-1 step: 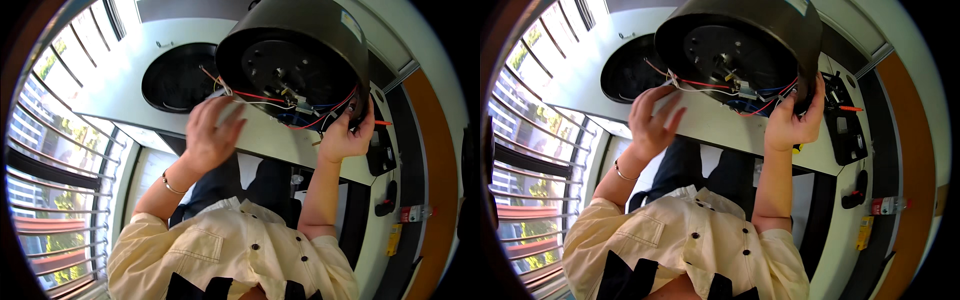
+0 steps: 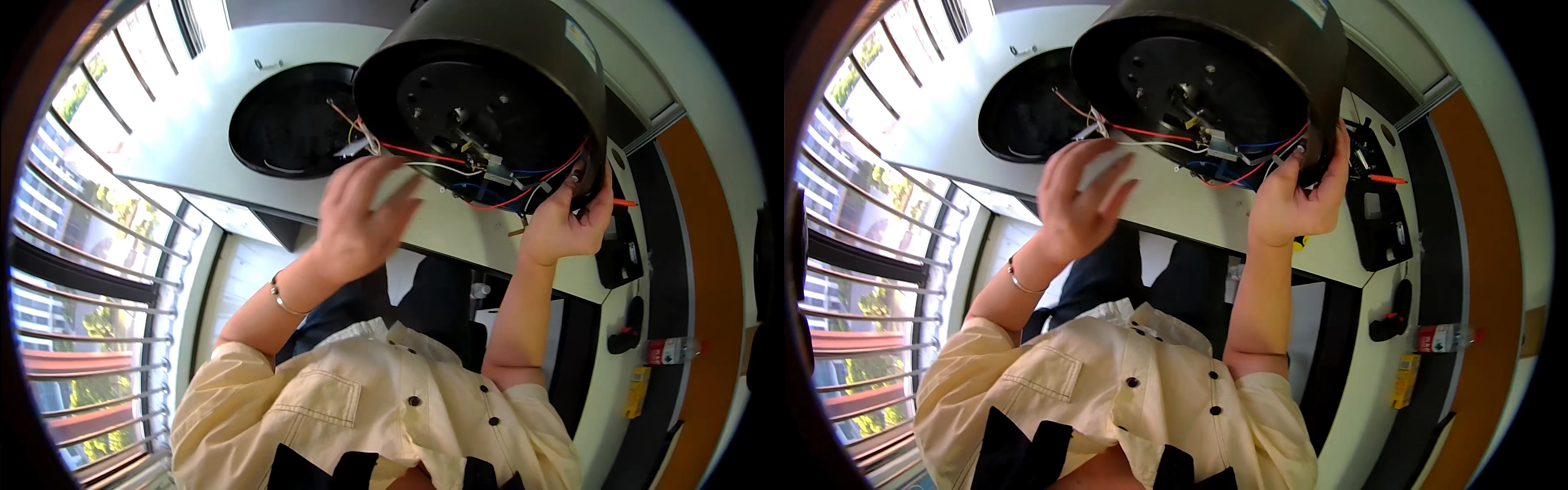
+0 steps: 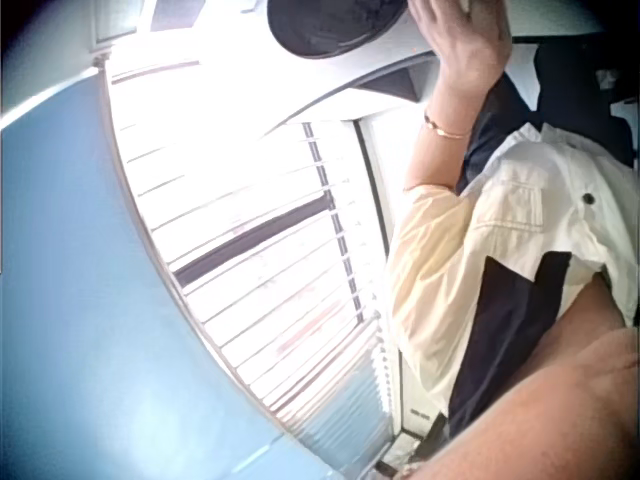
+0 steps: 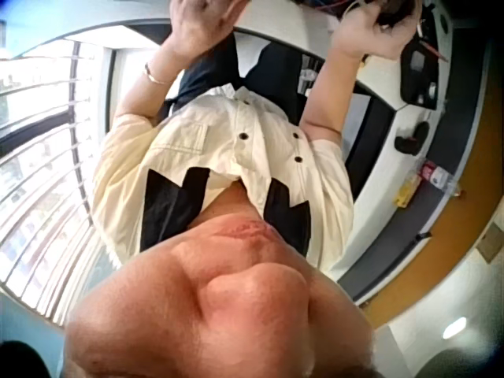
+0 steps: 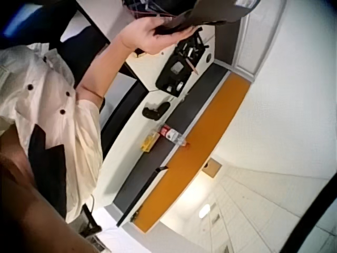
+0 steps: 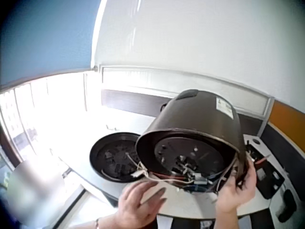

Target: The person uses a screwdriver to tighten screws on the underside of a black electronic device. They then connect alligator clips to the internal wires and adjust the wiring inside the device.

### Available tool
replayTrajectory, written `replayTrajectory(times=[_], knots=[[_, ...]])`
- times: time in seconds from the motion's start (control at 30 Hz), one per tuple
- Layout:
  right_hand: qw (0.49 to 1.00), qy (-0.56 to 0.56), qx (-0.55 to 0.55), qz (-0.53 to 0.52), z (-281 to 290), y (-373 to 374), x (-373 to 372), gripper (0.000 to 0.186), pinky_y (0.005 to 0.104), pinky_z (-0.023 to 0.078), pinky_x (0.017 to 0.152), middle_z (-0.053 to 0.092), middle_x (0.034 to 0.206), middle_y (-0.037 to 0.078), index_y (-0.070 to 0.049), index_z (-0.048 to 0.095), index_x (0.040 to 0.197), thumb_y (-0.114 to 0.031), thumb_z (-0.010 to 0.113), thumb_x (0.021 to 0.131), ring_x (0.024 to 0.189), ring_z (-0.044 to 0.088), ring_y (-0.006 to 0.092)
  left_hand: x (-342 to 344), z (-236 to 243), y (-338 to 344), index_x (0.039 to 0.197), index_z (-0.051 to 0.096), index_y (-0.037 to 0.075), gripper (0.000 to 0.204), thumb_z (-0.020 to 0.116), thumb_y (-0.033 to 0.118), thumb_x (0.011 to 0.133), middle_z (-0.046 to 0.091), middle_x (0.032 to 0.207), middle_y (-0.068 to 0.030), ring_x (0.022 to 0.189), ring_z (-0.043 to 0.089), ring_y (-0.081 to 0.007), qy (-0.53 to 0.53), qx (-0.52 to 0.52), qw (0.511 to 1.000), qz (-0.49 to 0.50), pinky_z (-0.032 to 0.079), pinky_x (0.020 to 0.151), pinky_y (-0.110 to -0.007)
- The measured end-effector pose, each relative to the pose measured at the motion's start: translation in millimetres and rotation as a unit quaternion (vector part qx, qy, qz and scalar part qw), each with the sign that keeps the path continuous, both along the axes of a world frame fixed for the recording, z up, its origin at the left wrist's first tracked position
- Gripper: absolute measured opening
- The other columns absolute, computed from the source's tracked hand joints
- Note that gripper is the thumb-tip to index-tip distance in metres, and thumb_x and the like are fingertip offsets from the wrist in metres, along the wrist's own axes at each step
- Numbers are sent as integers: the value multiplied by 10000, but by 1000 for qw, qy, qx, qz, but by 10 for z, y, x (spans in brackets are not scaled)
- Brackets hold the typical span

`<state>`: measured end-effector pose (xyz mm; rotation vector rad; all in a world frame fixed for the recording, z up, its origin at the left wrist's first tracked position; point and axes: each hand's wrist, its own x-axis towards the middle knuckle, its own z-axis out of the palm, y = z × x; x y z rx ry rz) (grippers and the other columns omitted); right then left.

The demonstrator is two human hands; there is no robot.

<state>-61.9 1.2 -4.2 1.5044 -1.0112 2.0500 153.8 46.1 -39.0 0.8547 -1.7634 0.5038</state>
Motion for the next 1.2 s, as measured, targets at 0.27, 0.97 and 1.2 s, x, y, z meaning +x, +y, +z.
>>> replayTrajectory(times=[0.27,0.97,1.2], knots=[[998,-60,11,-13,1,2,70,268,257,490,751,632,993,144,79,566,1042,57,619,780,851,608,175,-1045,140,-364,829,641,36,281,574,164,588,546,968,-88,985,464,-264,82,-35,992,-92,388,814,-364],[997,-78,17,21,18,16,199,211,222,466,602,634,865,108,83,574,974,68,629,771,708,574,114,-1193,224,-587,646,616,78,198,624,189,482,521,592,12,677,505,-180,250,9,952,-179,370,653,-333],[992,-95,19,75,-46,53,146,222,255,471,621,630,862,132,86,575,974,70,623,758,704,585,164,-1269,288,-622,631,600,85,207,661,172,453,513,551,-6,529,508,-195,326,-44,928,-172,388,563,-318]])
